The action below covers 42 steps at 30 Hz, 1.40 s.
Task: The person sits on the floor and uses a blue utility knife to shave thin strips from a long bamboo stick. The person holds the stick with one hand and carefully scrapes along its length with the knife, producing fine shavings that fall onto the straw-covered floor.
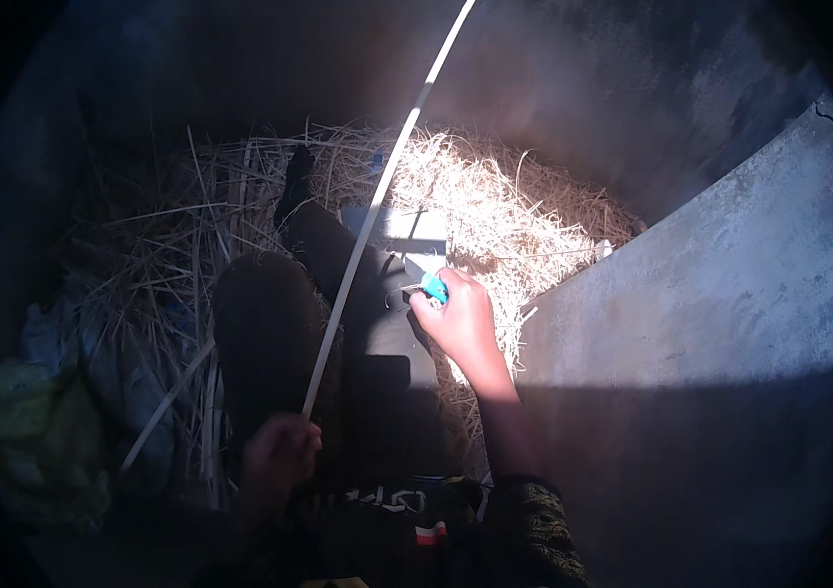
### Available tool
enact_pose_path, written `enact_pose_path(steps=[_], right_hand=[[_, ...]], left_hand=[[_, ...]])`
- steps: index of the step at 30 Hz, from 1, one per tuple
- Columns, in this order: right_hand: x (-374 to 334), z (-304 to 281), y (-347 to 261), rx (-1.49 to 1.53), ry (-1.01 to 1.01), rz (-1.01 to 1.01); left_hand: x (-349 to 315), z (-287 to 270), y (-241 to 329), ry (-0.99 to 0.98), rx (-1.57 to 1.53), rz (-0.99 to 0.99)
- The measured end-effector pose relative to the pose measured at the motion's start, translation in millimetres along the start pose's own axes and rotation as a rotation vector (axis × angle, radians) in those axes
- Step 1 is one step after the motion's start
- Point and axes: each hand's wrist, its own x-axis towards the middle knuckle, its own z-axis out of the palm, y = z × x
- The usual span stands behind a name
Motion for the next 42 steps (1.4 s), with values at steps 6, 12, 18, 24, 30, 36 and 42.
enact_pose_path(steps=[6, 12, 18, 24, 30, 36, 42], right_hand=[[-55, -41, -68, 0.508, -0.512, -0.192], [-91, -38, -93, 0.651, -0.790, -0.080], [-85, -42, -96, 0.610, -0.844, -0.092], [-80, -44, -100, 0.602, -0.858, -0.120], [-82, -44, -96, 0.609, -0.843, -0.116], [-81, -53, -90, 0.618, -0.814, -0.066], [-90, -49, -89, 0.584, -0.750, -0.068]], left_hand=[[3, 20, 9, 0.033, 0.138, 0.140], [3, 20, 11, -0.010, 0.108, 0.231], [8, 16, 2, 0.045, 0.050, 0.151], [7, 12, 1, 0.057, 0.037, 0.112], [8, 5, -10, 0.028, 0.022, 0.123], [12, 7, -5, -0.009, -0.109, 0.183], [8, 8, 2, -0.085, -0.037, 0.200]])
